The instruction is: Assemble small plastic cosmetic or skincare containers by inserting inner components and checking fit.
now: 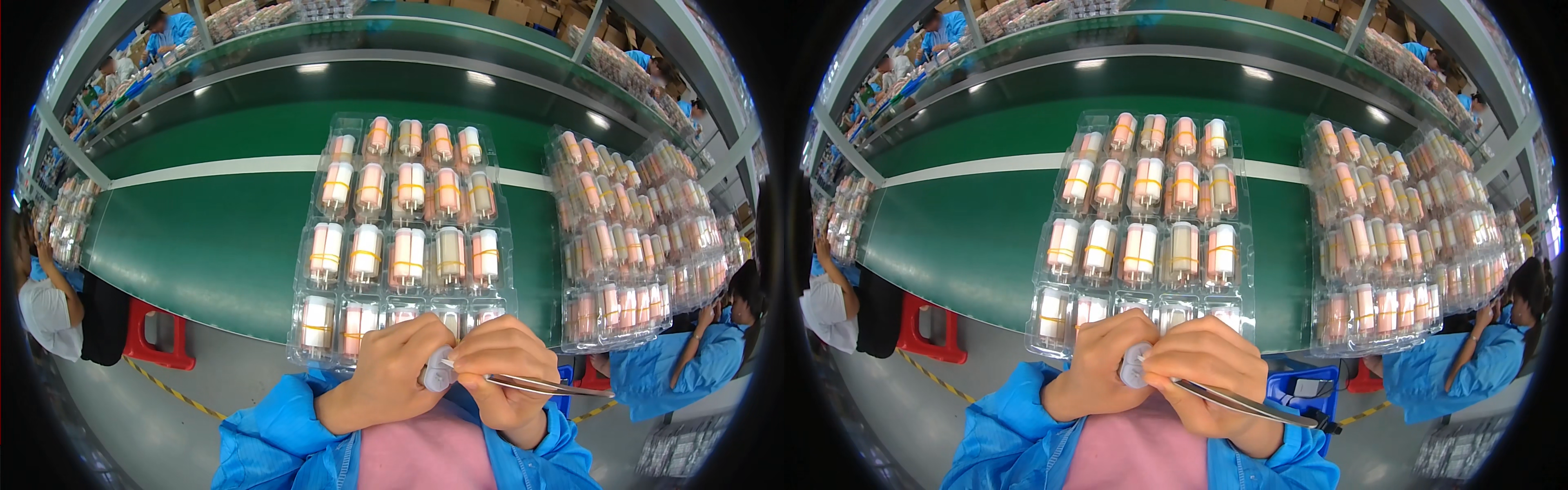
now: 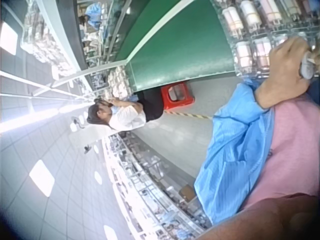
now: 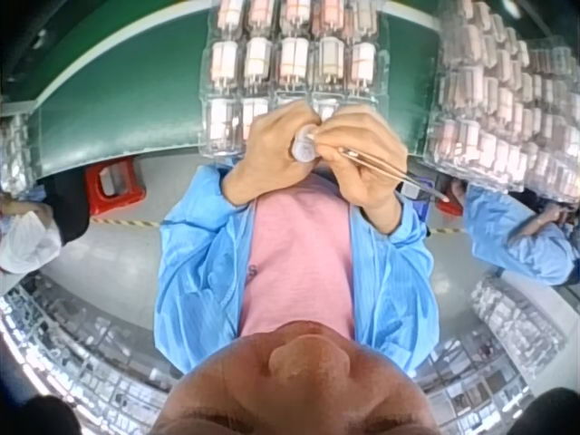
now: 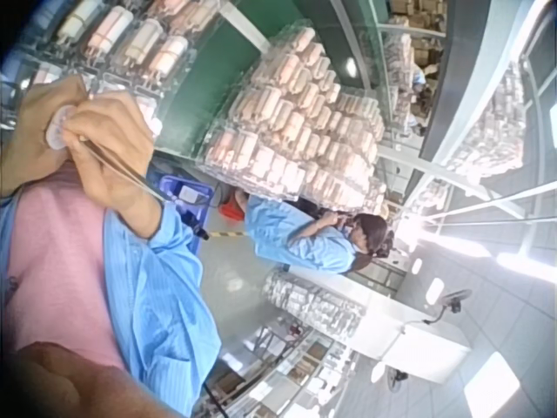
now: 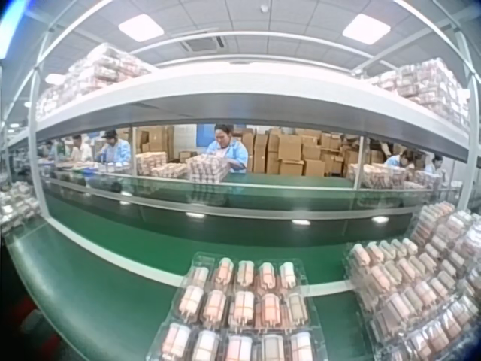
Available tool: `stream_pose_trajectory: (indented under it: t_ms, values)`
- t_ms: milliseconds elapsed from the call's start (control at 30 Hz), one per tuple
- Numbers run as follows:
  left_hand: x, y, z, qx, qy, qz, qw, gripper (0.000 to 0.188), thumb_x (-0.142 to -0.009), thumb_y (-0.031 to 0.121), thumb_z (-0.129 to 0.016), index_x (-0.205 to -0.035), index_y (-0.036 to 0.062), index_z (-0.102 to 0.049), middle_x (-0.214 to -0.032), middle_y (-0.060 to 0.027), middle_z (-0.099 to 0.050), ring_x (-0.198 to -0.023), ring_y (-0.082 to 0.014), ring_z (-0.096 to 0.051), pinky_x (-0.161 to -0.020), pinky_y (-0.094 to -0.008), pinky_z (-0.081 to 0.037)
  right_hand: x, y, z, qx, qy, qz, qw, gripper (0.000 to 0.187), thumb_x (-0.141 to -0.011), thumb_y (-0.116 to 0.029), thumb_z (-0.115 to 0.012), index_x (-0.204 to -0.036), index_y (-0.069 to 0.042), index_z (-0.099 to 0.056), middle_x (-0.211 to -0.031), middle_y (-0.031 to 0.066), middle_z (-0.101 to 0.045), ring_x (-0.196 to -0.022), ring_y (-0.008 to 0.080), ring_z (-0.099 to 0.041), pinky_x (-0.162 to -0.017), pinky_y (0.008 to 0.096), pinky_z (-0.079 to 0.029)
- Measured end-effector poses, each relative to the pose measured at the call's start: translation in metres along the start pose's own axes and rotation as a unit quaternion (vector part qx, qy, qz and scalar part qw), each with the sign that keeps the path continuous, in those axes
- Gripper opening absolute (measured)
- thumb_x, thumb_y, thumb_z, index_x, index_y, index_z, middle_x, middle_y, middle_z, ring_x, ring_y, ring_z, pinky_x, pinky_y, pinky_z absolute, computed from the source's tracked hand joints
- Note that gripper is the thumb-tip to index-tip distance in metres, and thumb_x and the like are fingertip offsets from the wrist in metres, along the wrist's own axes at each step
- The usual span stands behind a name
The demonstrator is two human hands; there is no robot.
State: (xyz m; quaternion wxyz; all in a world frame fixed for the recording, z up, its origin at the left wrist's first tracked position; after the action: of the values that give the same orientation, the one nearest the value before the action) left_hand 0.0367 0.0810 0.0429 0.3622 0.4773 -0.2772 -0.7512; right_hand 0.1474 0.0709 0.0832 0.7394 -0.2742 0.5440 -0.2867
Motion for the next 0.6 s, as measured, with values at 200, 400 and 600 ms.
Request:
stream_pose_trajectory:
  t_ms: [200,400,600]
  values:
    - [-0.002,0.006,0.001,-0.104,-0.006,-0.014,0.995,0.022,-0.067,0.006,-0.071,-0.081,0.0056,-0.054,-0.074,-0.0070,-0.054,-0.059,-0.0269,-0.057,-0.049,-0.0355,-0.045,0.001,-0.002,0.001,0.026,0.000,-0.003,1.000,0.015,-0.070,0.002,-0.074,-0.084,-0.001,-0.068,-0.081,0.0122,-0.067,-0.071,0.0271,-0.063,-0.064,0.0326,-0.052]
    - [0.001,-0.002,-0.006,-0.030,-0.024,0.014,0.999,0.024,-0.067,0.006,-0.072,-0.082,0.0046,-0.053,-0.074,-0.0091,-0.055,-0.062,-0.0281,-0.059,-0.050,-0.0357,-0.045,0.004,-0.006,0.003,0.055,0.035,-0.019,0.998,0.014,-0.071,-0.001,-0.074,-0.084,-0.001,-0.067,-0.080,0.0120,-0.068,-0.069,0.0261,-0.064,-0.062,0.0326,-0.051]
    - [-0.001,-0.006,-0.004,0.103,-0.027,0.045,0.993,0.023,-0.067,0.001,-0.072,-0.081,0.0041,-0.054,-0.073,-0.0100,-0.054,-0.060,-0.0268,-0.057,-0.052,-0.0337,-0.043,0.020,0.000,0.020,-0.013,0.135,-0.017,0.991,0.011,-0.075,-0.003,-0.071,-0.085,0.001,-0.066,-0.080,0.0129,-0.069,-0.069,0.0253,-0.065,-0.062,0.0322,-0.051]
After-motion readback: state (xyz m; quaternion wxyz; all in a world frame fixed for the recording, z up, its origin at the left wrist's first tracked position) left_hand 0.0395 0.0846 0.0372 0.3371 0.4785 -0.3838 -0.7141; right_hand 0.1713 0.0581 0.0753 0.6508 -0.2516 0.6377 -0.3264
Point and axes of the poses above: each hand's wrist, its own x-axis away from the middle knuckle, its own z-axis out of the back of the hand, y = z × x, the point moved 9 cm from there along -x, towards the middle knuckle
